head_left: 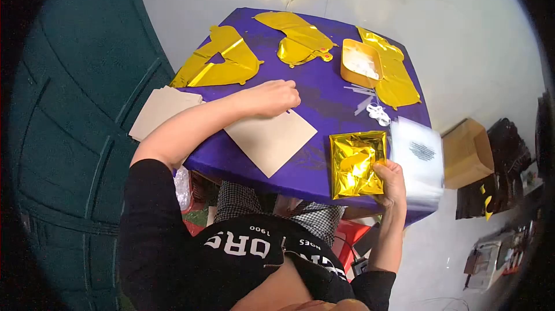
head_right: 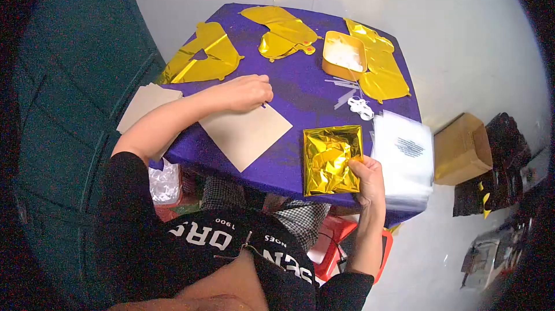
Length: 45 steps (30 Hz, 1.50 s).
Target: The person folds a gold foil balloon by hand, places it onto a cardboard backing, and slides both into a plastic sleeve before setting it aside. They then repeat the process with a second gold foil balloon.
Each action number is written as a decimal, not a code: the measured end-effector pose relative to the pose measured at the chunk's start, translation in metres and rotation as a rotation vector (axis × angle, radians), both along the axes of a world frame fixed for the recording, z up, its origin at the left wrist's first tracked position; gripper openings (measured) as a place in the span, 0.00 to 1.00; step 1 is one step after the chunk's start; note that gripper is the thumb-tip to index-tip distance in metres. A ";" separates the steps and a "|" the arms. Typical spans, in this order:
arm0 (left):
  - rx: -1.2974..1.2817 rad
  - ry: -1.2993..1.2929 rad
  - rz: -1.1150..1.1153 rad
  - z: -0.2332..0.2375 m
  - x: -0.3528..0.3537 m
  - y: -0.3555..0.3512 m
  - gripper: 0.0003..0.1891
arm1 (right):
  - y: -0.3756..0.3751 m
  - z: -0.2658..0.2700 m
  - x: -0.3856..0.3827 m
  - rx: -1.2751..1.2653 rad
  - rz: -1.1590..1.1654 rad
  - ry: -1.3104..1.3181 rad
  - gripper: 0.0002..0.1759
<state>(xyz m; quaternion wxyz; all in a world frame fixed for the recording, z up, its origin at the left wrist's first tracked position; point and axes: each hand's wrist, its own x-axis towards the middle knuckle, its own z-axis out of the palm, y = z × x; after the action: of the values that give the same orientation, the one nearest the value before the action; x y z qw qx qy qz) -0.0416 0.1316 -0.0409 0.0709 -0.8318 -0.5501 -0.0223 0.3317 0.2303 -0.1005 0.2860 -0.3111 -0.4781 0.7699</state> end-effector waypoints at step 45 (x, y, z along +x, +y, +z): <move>-0.539 0.155 0.207 0.017 0.091 -0.102 0.54 | 0.001 0.005 0.005 -0.033 0.099 0.053 0.07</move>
<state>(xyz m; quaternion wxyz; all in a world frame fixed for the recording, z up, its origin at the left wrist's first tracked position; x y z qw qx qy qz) 0.0497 0.0294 -0.0237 -0.1090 -0.7591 -0.6112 0.1955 0.3365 0.2311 -0.0951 0.2550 -0.2716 -0.4723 0.7988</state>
